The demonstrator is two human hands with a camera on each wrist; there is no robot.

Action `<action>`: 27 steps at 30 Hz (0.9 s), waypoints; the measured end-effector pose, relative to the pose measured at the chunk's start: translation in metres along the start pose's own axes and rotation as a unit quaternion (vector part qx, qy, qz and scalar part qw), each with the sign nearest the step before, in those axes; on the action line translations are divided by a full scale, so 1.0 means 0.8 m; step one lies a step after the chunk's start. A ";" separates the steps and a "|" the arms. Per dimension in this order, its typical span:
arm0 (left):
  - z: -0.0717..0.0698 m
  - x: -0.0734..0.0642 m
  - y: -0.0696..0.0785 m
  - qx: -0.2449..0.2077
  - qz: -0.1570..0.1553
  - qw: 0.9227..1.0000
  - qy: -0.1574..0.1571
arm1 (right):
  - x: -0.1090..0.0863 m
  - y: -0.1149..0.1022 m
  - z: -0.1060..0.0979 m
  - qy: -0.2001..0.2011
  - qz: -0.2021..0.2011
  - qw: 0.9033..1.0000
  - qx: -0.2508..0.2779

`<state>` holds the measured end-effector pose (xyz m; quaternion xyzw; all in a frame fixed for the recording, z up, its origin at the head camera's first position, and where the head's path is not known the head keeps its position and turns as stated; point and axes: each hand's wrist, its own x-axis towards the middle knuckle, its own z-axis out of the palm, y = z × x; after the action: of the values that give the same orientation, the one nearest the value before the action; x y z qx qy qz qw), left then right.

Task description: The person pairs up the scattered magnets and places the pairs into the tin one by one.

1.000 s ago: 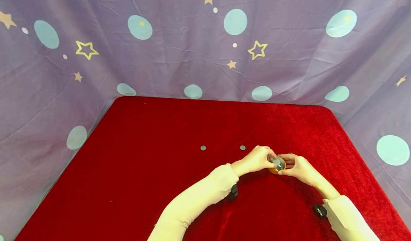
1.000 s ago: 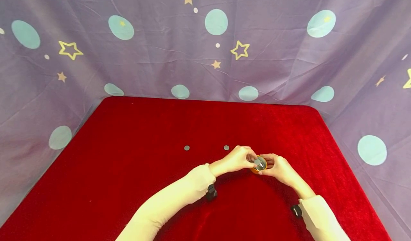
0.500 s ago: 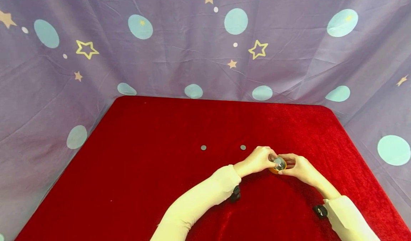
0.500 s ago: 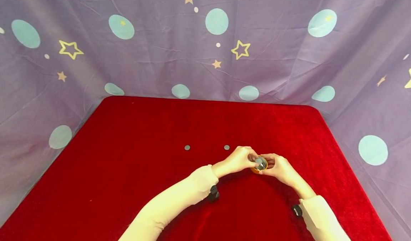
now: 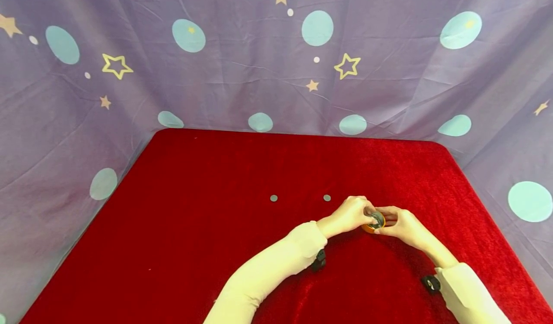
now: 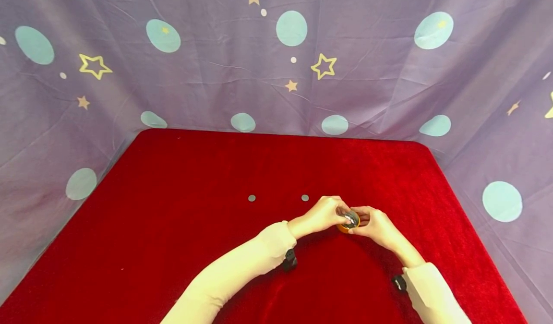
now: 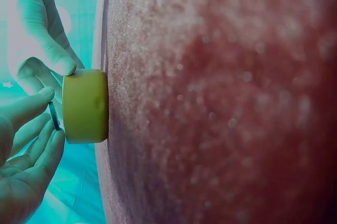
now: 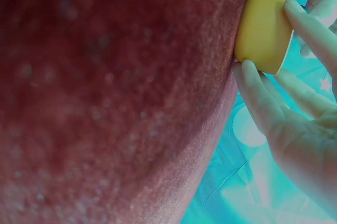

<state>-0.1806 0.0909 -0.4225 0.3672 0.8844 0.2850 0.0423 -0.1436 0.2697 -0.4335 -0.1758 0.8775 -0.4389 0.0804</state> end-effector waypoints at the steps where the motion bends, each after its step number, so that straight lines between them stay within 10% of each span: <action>1: 0.000 0.000 0.000 -0.002 0.000 1.000 0.000 | 0.000 0.000 0.000 0.000 -0.002 1.000 0.001; 27: -0.045 -0.047 -0.023 0.027 0.022 0.999 0.012 | 0.002 -0.017 -0.002 -0.002 -0.041 0.998 -0.049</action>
<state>-0.1751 0.0378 -0.4074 0.3841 0.8840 0.2662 0.0160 -0.1422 0.2628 -0.4219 -0.2165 0.8897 -0.3982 0.0552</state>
